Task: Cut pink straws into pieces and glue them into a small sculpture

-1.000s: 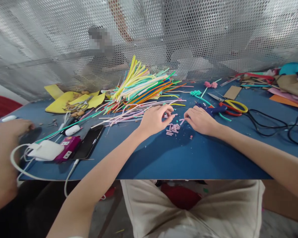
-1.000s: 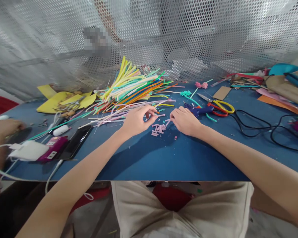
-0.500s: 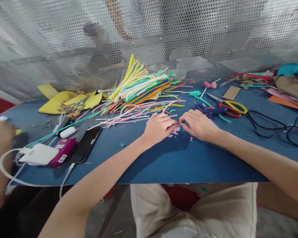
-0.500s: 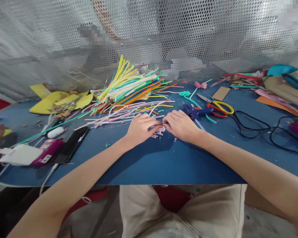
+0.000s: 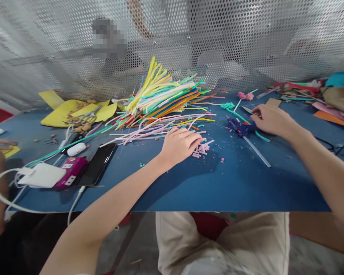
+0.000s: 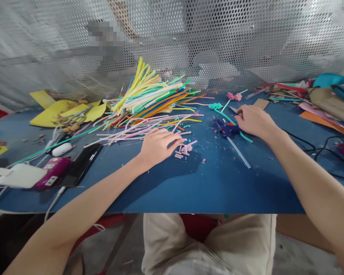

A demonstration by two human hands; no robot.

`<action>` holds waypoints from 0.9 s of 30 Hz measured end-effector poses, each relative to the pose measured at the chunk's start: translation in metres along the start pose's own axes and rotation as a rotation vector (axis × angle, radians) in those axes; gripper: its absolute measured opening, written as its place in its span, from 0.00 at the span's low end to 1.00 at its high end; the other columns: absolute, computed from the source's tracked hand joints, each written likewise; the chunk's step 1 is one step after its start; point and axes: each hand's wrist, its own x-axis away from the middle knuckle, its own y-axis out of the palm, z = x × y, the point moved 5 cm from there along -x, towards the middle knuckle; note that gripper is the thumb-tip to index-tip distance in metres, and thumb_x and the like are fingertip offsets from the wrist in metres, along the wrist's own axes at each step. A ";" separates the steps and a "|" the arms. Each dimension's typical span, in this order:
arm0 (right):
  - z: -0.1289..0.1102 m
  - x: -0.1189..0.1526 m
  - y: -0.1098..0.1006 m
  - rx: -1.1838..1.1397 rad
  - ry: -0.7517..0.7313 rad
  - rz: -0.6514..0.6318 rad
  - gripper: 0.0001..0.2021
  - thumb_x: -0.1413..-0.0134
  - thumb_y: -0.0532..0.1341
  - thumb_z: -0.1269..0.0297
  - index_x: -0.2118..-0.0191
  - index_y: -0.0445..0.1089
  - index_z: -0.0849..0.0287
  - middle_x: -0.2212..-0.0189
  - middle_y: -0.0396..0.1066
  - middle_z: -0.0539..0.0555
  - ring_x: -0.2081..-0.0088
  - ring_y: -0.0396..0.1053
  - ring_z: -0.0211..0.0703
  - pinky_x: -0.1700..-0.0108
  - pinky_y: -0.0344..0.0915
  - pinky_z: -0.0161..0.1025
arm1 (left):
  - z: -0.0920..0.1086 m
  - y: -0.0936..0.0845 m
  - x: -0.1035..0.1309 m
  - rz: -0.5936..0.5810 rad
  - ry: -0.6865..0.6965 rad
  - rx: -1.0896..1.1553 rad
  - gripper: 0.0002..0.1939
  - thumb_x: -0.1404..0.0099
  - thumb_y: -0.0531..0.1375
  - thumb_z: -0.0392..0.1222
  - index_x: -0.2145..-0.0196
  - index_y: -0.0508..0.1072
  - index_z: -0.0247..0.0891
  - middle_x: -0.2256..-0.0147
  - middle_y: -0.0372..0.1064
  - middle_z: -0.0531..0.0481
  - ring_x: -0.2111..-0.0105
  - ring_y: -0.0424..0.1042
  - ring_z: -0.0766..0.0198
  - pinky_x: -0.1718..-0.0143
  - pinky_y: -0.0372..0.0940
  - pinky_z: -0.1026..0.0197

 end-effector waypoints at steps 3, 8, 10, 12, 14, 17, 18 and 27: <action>0.047 -0.013 0.014 0.035 0.158 -0.107 0.15 0.39 0.62 0.56 0.63 0.76 0.65 0.64 0.75 0.70 0.67 0.68 0.47 0.62 0.55 0.45 | -0.001 0.002 0.000 -0.008 -0.022 0.031 0.15 0.24 0.54 0.49 0.59 0.80 0.45 0.61 0.81 0.54 0.62 0.77 0.63 0.58 0.61 0.56; 0.081 -0.021 0.026 0.001 0.233 -0.300 0.15 0.49 0.70 0.56 0.76 0.74 0.62 0.77 0.71 0.59 0.76 0.59 0.38 0.66 0.52 0.44 | -0.005 0.009 0.003 -0.011 -0.093 0.095 0.14 0.25 0.54 0.48 0.57 0.79 0.45 0.65 0.80 0.51 0.66 0.77 0.62 0.60 0.63 0.58; 0.082 -0.023 0.026 -0.004 0.220 -0.326 0.15 0.49 0.70 0.58 0.79 0.73 0.62 0.80 0.70 0.57 0.76 0.60 0.38 0.66 0.51 0.44 | -0.006 0.010 0.004 -0.014 -0.117 0.119 0.14 0.25 0.54 0.49 0.58 0.79 0.44 0.68 0.79 0.52 0.68 0.76 0.63 0.61 0.63 0.59; 0.081 -0.024 0.026 -0.006 0.215 -0.335 0.14 0.49 0.70 0.61 0.80 0.74 0.62 0.80 0.70 0.56 0.76 0.60 0.38 0.65 0.51 0.44 | -0.004 0.010 0.004 -0.027 -0.127 0.139 0.15 0.26 0.54 0.49 0.59 0.79 0.43 0.69 0.79 0.52 0.69 0.75 0.64 0.62 0.63 0.59; 0.080 -0.026 0.026 0.003 0.218 -0.328 0.12 0.50 0.71 0.63 0.79 0.75 0.62 0.80 0.70 0.56 0.76 0.60 0.38 0.65 0.51 0.44 | -0.001 0.008 0.003 -0.042 -0.109 0.134 0.14 0.25 0.54 0.49 0.59 0.79 0.43 0.68 0.79 0.52 0.69 0.75 0.64 0.62 0.63 0.59; 0.079 -0.026 0.025 0.036 0.252 -0.281 0.10 0.53 0.72 0.63 0.75 0.77 0.64 0.77 0.71 0.57 0.75 0.58 0.37 0.65 0.50 0.45 | 0.002 0.005 0.002 -0.052 -0.063 0.114 0.14 0.25 0.54 0.47 0.59 0.79 0.44 0.63 0.80 0.51 0.63 0.77 0.63 0.59 0.63 0.58; 0.079 -0.025 0.023 0.050 0.276 -0.244 0.11 0.54 0.73 0.61 0.73 0.78 0.65 0.75 0.71 0.59 0.74 0.58 0.38 0.65 0.50 0.46 | 0.002 0.005 0.002 -0.053 -0.051 0.113 0.14 0.25 0.54 0.47 0.58 0.79 0.44 0.61 0.80 0.51 0.61 0.77 0.62 0.57 0.64 0.57; 0.087 -0.006 -0.011 -0.064 0.511 0.224 0.21 0.44 0.64 0.50 0.56 0.79 0.65 0.60 0.75 0.73 0.66 0.63 0.47 0.65 0.50 0.48 | -0.001 0.008 0.003 -0.129 0.090 0.120 0.14 0.26 0.56 0.50 0.60 0.82 0.48 0.58 0.78 0.52 0.59 0.73 0.62 0.55 0.62 0.56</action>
